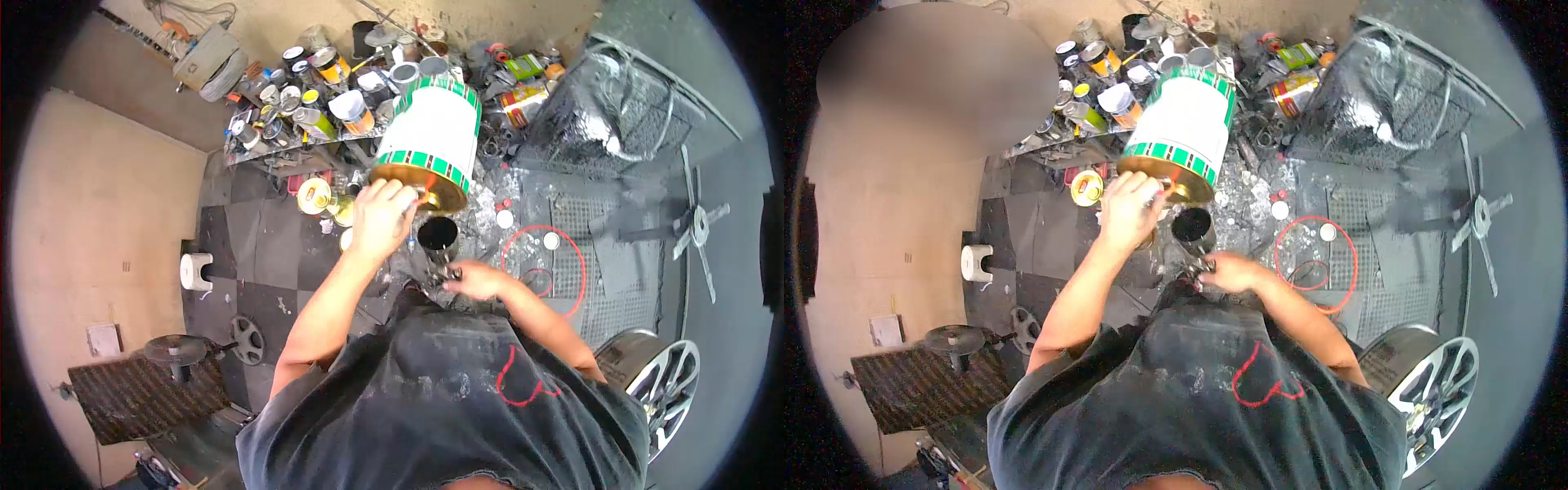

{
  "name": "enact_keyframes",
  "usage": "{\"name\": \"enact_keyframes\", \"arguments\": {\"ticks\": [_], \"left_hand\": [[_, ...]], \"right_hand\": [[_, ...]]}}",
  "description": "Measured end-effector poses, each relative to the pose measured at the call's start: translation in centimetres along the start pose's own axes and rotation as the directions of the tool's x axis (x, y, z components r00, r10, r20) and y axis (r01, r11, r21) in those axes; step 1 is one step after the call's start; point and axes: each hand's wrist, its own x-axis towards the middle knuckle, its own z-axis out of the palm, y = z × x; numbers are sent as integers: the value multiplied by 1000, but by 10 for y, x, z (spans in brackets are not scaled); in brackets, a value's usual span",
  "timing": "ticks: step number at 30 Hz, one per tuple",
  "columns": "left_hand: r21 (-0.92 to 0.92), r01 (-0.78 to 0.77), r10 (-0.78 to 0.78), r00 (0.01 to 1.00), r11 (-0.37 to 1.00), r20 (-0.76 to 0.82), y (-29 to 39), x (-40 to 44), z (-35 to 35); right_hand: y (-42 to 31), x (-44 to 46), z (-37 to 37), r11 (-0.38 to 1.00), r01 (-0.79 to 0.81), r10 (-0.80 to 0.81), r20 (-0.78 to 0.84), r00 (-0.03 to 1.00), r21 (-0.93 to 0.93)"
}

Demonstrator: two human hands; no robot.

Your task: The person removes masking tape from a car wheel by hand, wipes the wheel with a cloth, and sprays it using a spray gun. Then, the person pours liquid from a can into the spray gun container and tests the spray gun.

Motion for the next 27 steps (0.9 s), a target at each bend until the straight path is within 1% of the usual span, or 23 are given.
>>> {"name": "enact_keyframes", "arguments": {"ticks": [1,3,4,5,7,8,9,11,12,13,14,16,17,19,21,23,25,27], "left_hand": [[-14,-26,26,999,1000,-33,7,6,-6],[-4,-63,63,996,998,-65,17,13,-16],[-6,-77,77,995,997,-67,22,15,-20],[-5,-102,101,992,995,-79,26,17,-24],[3,-136,136,985,991,-108,32,22,-32],[1,-168,167,978,986,-126,34,23,-35],[1,-199,197,970,980,-143,36,23,-39],[40,-211,214,963,977,-165,38,21,-41],[37,-240,242,941,970,-236,38,21,-41],[35,-270,267,914,962,-305,37,22,-41],[40,-294,292,909,955,-298,36,22,-44],[69,-282,290,913,957,-289,37,20,-50],[97,-271,288,916,958,-280,38,20,-54],[84,-280,293,915,956,-278,41,22,-62],[70,-324,329,891,943,-311,43,25,-67],[47,-336,333,889,941,-313,45,29,-72],[126,-394,411,831,911,-375,43,33,-73],[115,-396,410,840,911,-355,42,32,-73]], "right_hand": [[-28,-12,-19,974,-163,153,72,986,161],[-41,-21,-28,927,-107,104,26,994,359],[-51,-26,-38,930,-101,86,57,995,353],[-52,-29,-38,931,-95,86,42,995,353],[-58,-33,-43,898,-46,53,-4,999,437],[-67,-41,-50,880,-72,48,63,997,469],[-69,-46,-52,884,-67,47,55,997,463],[-71,-56,-55,810,-46,-11,93,996,585],[-72,-59,-57,794,-35,-38,107,994,607],[-74,-61,-58,794,-32,-39,104,994,607],[-76,-63,-58,784,-38,-34,105,994,620],[-79,-67,-57,774,-44,-32,107,994,632],[-81,-69,-57,793,-33,-41,107,993,609],[-83,-70,-55,810,-18,-55,107,993,586],[-84,-71,-50,822,-35,-32,108,994,569],[-82,-68,-47,824,-23,-57,123,991,566],[-82,-67,-45,826,-9,-81,135,987,564],[-84,-68,-47,833,-2,-85,132,988,554]]}}
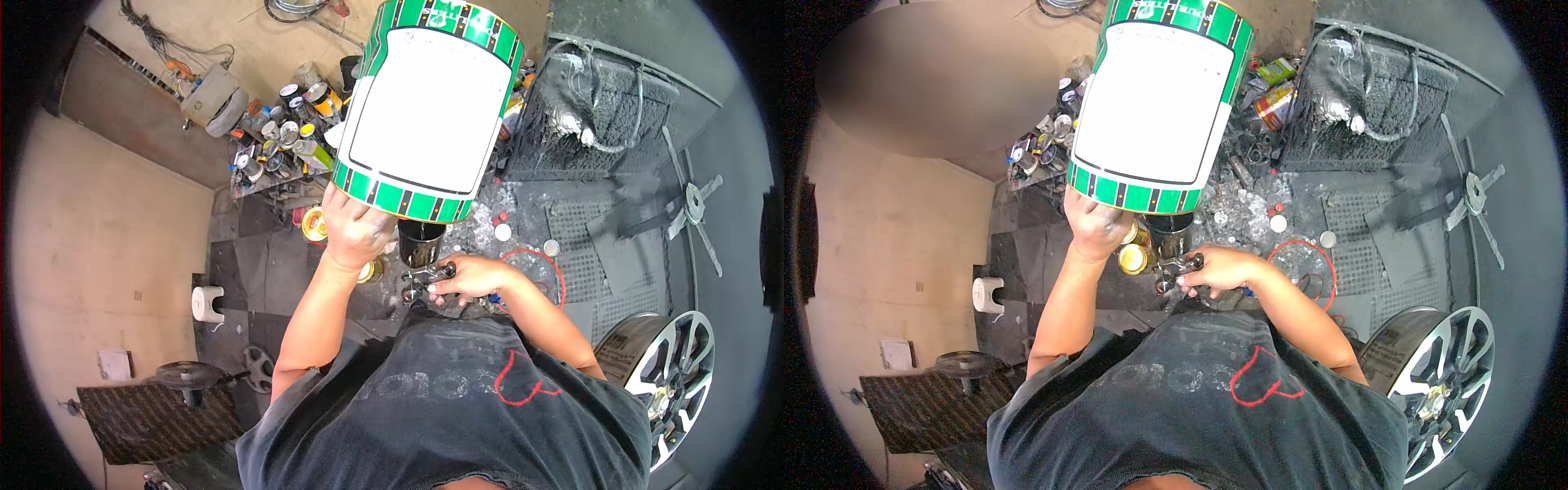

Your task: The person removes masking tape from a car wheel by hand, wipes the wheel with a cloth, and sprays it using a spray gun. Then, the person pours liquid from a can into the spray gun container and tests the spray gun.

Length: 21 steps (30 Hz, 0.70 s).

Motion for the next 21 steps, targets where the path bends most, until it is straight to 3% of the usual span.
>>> {"name": "enact_keyframes", "arguments": {"ticks": [19,21], "left_hand": [[33,-28,29,999,999,-30,-5,4,2],[21,-18,20,998,1000,-60,-4,6,2]], "right_hand": [[8,8,-6,998,24,-26,-48,998,-56],[8,10,-3,985,-42,29,-81,996,-167]]}}
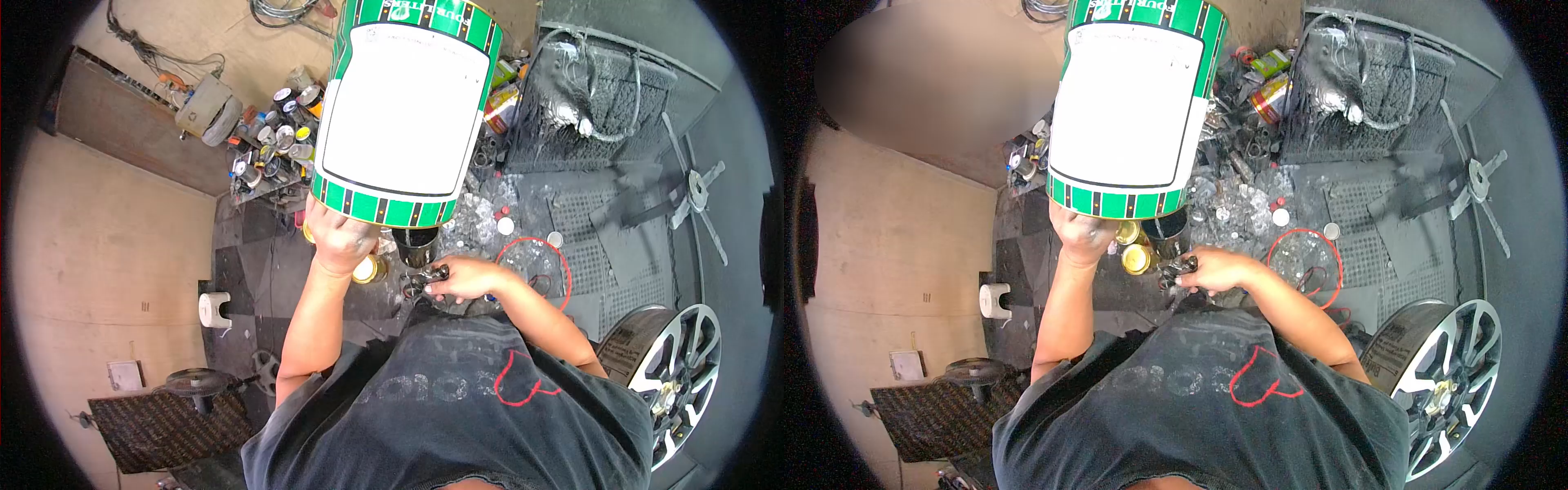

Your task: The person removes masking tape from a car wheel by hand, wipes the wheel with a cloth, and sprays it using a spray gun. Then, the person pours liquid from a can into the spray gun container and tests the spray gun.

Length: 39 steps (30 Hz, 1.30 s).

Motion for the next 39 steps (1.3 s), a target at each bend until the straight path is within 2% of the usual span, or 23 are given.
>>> {"name": "enact_keyframes", "arguments": {"ticks": [7,9,10,12,15,16,17,19,21,22,23,25,27,28,29,31,33,34,35,36,37,38,39], "left_hand": [[-39,13,-16,998,999,-68,-3,2,-3],[-24,49,-50,997,999,-66,-1,2,-4],[-43,95,-97,995,995,-34,-1,1,-4],[-33,141,-140,990,990,31,-2,-3,0],[39,273,-275,937,961,217,4,-12,12],[-9,348,-335,909,937,247,6,-19,20],[-57,423,-392,876,904,280,9,-29,28],[-39,674,-610,691,738,388,16,-51,42],[71,882,-799,385,466,461,15,-78,51],[92,918,-837,306,385,455,9,-106,59],[-1,953,-863,275,303,423,5,-140,68],[-244,968,-846,84,-56,526,-2,-213,78],[-233,872,-764,-216,-431,608,4,-259,63],[-179,820,-716,-343,-544,608,7,-268,51],[-116,752,-647,-466,-649,604,11,-278,38],[-145,641,-582,-548,-754,601,15,-351,34],[-85,564,-470,-585,-822,661,11,-440,15],[-159,568,-543,-610,-807,578,26,-449,11],[-139,543,-515,-639,-828,571,32,-470,-2],[-121,517,-487,-666,-847,564,38,-490,-16],[10,454,-349,-699,-891,624,33,-529,-41],[18,406,-314,-733,-914,604,42,-555,-58],[21,355,-277,-764,-935,582,53,-571,-72]], "right_hand": [[21,10,12,987,64,-64,5,998,-145],[51,25,18,910,251,-317,-163,934,-331],[44,21,14,909,251,-317,-161,935,-332],[19,10,5,980,113,-121,-40,992,-163],[29,16,6,995,84,-90,-111,990,-56],[24,13,7,997,63,-57,-139,989,40],[25,15,8,997,75,-72,-116,991,23],[32,14,8,998,-61,58,-145,988,-17],[44,8,15,970,-122,99,-118,988,-211],[63,4,18,955,-2,-31,-107,994,-296],[81,1,20,958,20,-47,-88,995,-286],[113,-13,14,998,54,-54,-49,997,12],[80,-34,-3,938,-315,330,-102,938,143],[116,-15,-4,989,-138,145,-260,955,47],[151,4,-6,995,9,-48,-403,914,-100],[127,13,-8,986,-14,-73,-503,861,-166],[111,9,-6,1000,1,5,-442,897,12],[115,7,-5,995,26,17,-424,905,94],[117,7,-9,978,73,11,-396,918,197],[110,7,-18,979,66,17,-399,917,195],[97,7,-27,973,-36,133,-428,894,228],[89,10,-32,956,-135,245,-449,859,262],[132,41,-33,985,166,-151,-630,762,-34]]}}
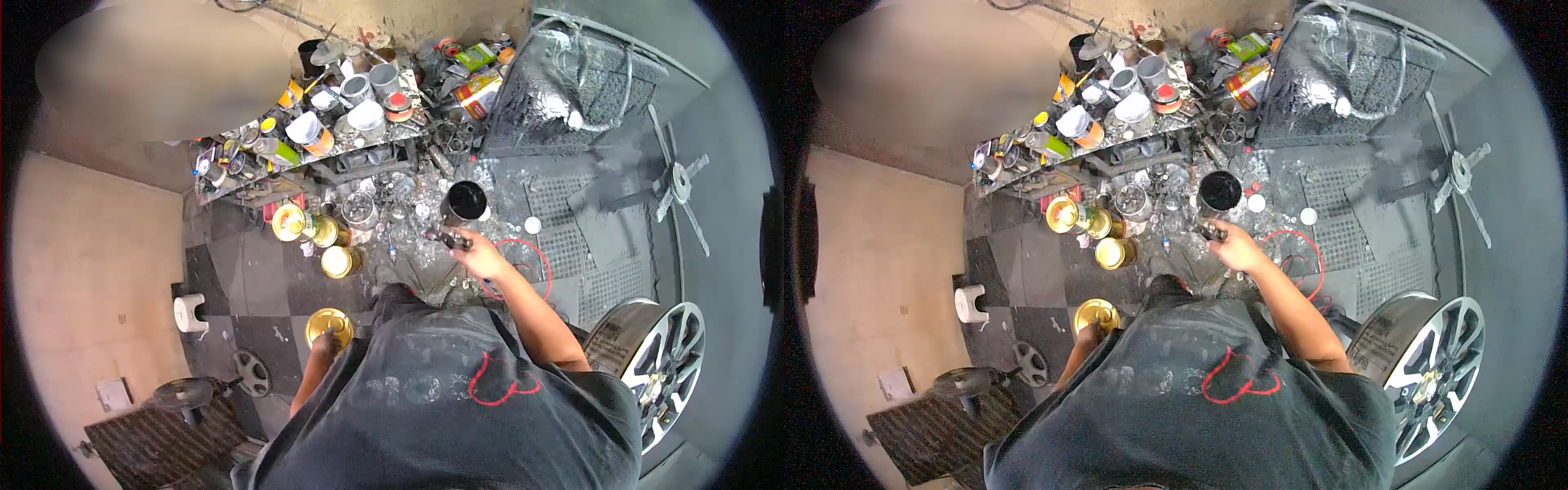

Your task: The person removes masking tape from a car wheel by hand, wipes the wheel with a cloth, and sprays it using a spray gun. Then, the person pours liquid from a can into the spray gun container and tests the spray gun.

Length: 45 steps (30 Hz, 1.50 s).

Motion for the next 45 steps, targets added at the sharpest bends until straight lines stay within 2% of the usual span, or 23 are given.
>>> {"name": "enact_keyframes", "arguments": {"ticks": [2,3,6,8,10,13,16,17,19,20,22,23,27,30,32,34,38,39,40,41,42,43,45], "left_hand": [[-51,-56,54,997,997,-56,-18,-13,-20],[68,-57,72,967,996,-242,-2,-56,2],[72,-42,55,981,997,-186,24,-81,1],[282,-19,46,995,959,-89,13,-51,-33],[118,180,-169,981,977,-91,18,-16,-46],[358,10,27,995,934,-100,37,3,-44],[396,-169,164,985,902,48,63,-1,-36],[475,-252,232,968,843,101,93,-23,-11],[262,-356,301,926,897,227,104,-7,-15],[259,-54,41,998,964,58,116,-7,-14],[156,-196,209,975,968,-79,130,-32,7],[113,-142,164,961,983,-221,146,-49,27],[18,-176,174,944,984,-280,135,-17,38],[-60,-178,147,926,982,-347,115,-8,56],[-139,-298,193,845,945,-498,79,5,82],[-141,-164,65,844,976,-532,60,-8,109],[-322,-122,-105,789,939,-605,-1,-36,163],[-255,-42,-132,769,966,-626,-11,-51,175],[63,-21,59,731,998,-680,-50,-48,182],[93,79,-1,769,993,-639,-65,-60,191],[134,173,-61,802,976,-595,-78,-73,200],[405,185,74,835,895,-546,-95,-81,212],[310,406,-165,795,860,-584,-113,-93,245]], "right_hand": [[-22,11,1,989,-147,144,96,985,25],[-37,17,1,981,-194,189,130,973,28],[-40,33,-7,892,-389,294,355,887,232],[-18,55,0,992,22,-24,-8,1000,-125],[-22,77,7,963,13,-42,-104,994,-270],[-46,103,-6,967,-242,239,44,970,80],[-35,153,-25,939,-339,330,-126,936,-62],[-17,172,-29,971,-233,219,-203,954,-48],[-76,197,-41,925,-369,378,-115,919,89],[-89,212,-49,918,-363,376,-63,924,162],[-122,249,-73,938,-345,345,-72,936,21],[-136,273,-85,942,-325,317,-90,944,-88],[-156,389,-145,908,-290,271,-103,957,-302],[-212,463,-160,640,-119,127,-48,991,-759],[-172,559,-198,561,22,50,60,997,-828],[-159,621,-217,462,140,11,163,986,-876],[-229,674,-199,445,-28,237,88,967,-895],[-222,702,-202,416,30,181,115,977,-909],[-233,717,-196,276,128,127,168,978,-953],[-243,733,-189,120,211,72,220,973,-970],[-246,756,-184,116,230,66,238,969,-966],[-241,786,-181,76,225,114,233,966,-971],[-256,803,-165,6,257,182,254,950,-966]]}}
